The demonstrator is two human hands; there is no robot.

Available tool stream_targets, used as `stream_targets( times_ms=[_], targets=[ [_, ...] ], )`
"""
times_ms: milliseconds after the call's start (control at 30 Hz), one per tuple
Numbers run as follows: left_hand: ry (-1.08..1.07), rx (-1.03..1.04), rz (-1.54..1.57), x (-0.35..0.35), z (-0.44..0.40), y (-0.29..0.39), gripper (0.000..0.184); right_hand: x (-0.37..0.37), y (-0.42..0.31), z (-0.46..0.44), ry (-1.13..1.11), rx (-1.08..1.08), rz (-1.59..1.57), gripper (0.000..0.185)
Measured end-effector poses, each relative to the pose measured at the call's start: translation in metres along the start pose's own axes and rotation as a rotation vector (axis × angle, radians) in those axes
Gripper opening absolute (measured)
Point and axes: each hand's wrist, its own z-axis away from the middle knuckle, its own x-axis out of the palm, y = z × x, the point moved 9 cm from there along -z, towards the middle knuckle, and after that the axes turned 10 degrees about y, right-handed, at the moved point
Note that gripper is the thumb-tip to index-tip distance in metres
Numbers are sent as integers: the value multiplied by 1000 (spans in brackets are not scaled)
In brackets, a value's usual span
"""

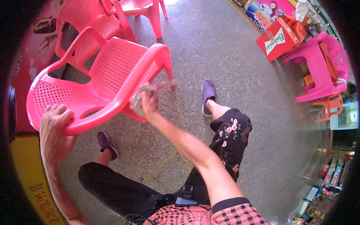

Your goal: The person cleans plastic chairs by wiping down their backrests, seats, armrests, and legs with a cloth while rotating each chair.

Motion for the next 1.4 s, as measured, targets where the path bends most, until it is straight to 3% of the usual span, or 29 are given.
stream_targets(
  times_ms=[67, 133, 200, 333, 433, 533, 600, 667, 733, 767, 833, 867, 933, 1100, 1200, 1267, 1333, 1400],
  targets=[
    [-32, -12, -1, 2, 1, -2, 18, 6, 9, 52, -28, 113, 71, 41],
    [-16, 3, -9, 1, 4, -2, 17, 19, 29, 94, -287, 465, 121, 36],
    [8, 13, -23, -2, 6, -4, 17, 12, 42, 120, -313, 502, 239, 33],
    [-92, -19, 38, -11, 2, 0, 12, -11, -1, 129, -356, 544, 160, 33],
    [-135, 17, 116, -21, -1, 19, 11, -16, -25, 120, -536, 369, 215, 29],
    [-66, 79, 174, -39, -7, 22, 7, -9, -77, 120, -731, 371, 122, 28],
    [-14, 69, 214, -56, -15, 13, 4, -1, -119, 113, -782, 294, 108, 26],
    [-156, -63, 266, -55, -27, -9, 5, 9, -169, 98, -797, 49, 13, 22],
    [49, 163, 239, -67, -35, -15, 11, 25, -186, 80, -710, 41, 12, 22],
    [-23, 35, 290, -64, -42, -25, 11, 36, -191, 71, -704, 45, 16, 22],
    [-197, -186, 346, -55, -56, -49, 12, 55, -208, 54, -659, -243, 273, 25],
    [-140, -138, 312, -63, -62, -49, 13, 64, -194, 47, -665, -240, 274, 25],
    [-164, -151, 311, -59, -70, -59, 15, 74, -205, 55, -488, -975, 601, 34],
    [-157, -182, 305, -48, -75, -95, 20, 76, -170, 76, -556, -1147, 623, 65],
    [-117, -255, 358, -46, -67, -109, 23, 76, -156, 80, -492, -1215, 642, 54],
    [61, -149, 290, -64, -65, -104, 20, 69, -138, 87, -456, -1200, 582, 51],
    [77, -91, 265, -74, -68, -88, 15, 50, -93, 83, -457, -1016, 565, 49],
    [-310, -156, 268, -46, -71, -85, 12, 23, -26, 68, -578, -469, 893, 46]
  ],
)
